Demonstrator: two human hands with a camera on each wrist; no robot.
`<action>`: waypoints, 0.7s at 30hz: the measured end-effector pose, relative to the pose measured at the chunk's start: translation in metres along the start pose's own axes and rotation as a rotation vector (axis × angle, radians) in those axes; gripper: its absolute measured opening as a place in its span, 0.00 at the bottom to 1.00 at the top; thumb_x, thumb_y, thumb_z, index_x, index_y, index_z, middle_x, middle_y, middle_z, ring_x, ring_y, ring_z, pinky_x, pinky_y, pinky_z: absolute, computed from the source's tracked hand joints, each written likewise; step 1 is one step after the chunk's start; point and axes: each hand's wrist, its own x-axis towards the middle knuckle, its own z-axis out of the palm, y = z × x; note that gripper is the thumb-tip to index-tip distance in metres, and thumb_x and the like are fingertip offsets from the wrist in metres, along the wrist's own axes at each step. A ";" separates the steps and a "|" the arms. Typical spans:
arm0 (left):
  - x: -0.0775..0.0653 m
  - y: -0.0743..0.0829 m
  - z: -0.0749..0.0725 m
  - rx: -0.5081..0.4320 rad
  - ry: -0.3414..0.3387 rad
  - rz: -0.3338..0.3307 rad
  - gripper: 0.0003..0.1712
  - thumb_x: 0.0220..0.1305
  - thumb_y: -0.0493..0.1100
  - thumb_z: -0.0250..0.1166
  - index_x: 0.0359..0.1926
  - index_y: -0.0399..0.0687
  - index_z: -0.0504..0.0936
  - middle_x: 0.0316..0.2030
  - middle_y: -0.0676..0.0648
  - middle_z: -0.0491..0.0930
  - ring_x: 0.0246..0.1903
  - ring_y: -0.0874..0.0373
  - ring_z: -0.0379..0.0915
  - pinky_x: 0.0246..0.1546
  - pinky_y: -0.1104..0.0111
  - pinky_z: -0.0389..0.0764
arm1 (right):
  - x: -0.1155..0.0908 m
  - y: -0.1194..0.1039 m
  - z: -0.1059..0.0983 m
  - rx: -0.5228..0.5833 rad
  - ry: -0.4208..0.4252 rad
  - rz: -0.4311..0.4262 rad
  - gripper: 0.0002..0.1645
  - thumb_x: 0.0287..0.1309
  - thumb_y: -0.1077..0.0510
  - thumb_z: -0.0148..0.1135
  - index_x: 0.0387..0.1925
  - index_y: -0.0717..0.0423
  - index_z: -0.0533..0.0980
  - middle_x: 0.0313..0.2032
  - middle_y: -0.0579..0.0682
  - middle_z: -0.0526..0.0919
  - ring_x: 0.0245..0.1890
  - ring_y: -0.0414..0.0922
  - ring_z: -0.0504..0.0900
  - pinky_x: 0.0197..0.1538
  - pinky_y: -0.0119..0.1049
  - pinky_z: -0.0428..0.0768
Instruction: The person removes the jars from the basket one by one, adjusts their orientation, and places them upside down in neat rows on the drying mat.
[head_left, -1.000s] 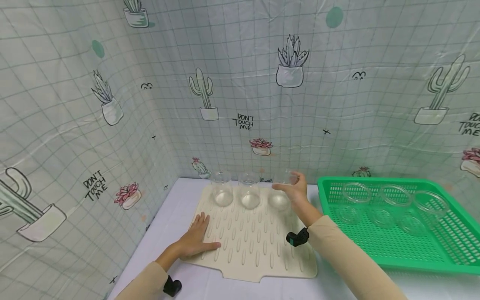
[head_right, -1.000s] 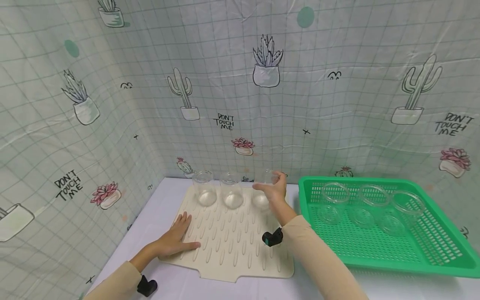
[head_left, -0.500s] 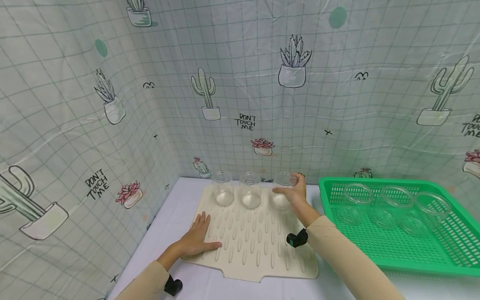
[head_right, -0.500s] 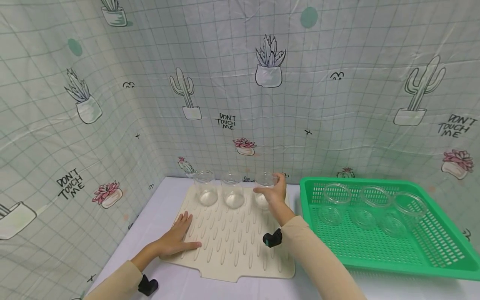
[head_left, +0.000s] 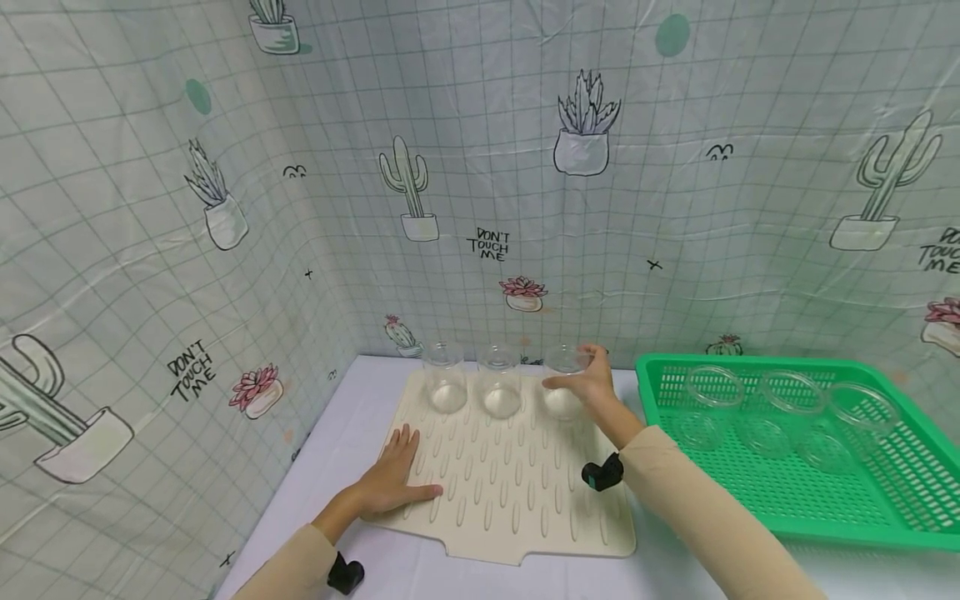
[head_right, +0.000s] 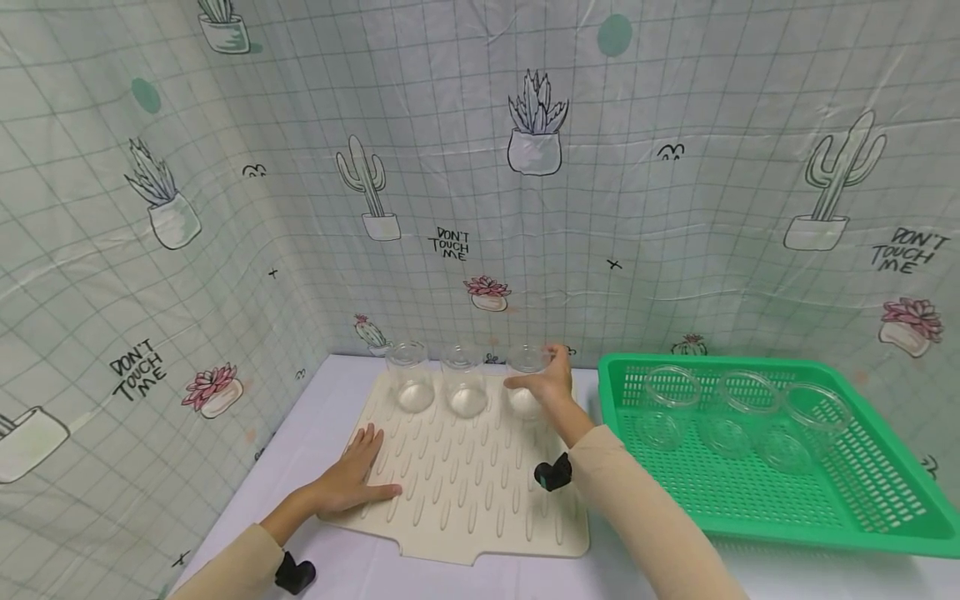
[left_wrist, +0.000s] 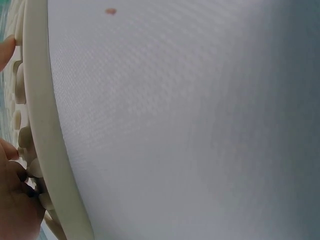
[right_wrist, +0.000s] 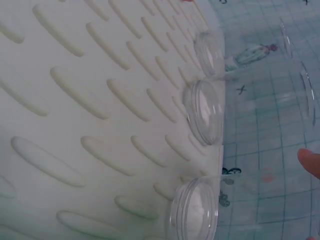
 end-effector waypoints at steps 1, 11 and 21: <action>0.000 0.000 0.000 0.001 0.000 -0.001 0.65 0.59 0.65 0.69 0.76 0.27 0.44 0.76 0.28 0.36 0.75 0.33 0.27 0.71 0.40 0.42 | 0.000 -0.002 -0.001 -0.003 -0.004 -0.004 0.56 0.45 0.71 0.77 0.71 0.63 0.53 0.72 0.65 0.56 0.72 0.61 0.56 0.68 0.54 0.65; 0.000 0.001 0.000 0.003 0.002 -0.008 0.65 0.58 0.65 0.69 0.76 0.27 0.44 0.75 0.27 0.36 0.75 0.33 0.28 0.71 0.41 0.42 | -0.006 -0.016 -0.008 0.004 -0.021 -0.038 0.55 0.47 0.68 0.78 0.71 0.62 0.54 0.72 0.62 0.58 0.73 0.58 0.54 0.71 0.51 0.61; 0.000 0.001 0.000 0.001 -0.004 -0.002 0.65 0.59 0.65 0.69 0.76 0.28 0.44 0.75 0.27 0.35 0.75 0.33 0.27 0.71 0.40 0.43 | -0.014 -0.032 -0.023 0.018 -0.043 -0.075 0.54 0.50 0.65 0.76 0.72 0.63 0.53 0.71 0.62 0.58 0.73 0.58 0.54 0.70 0.52 0.63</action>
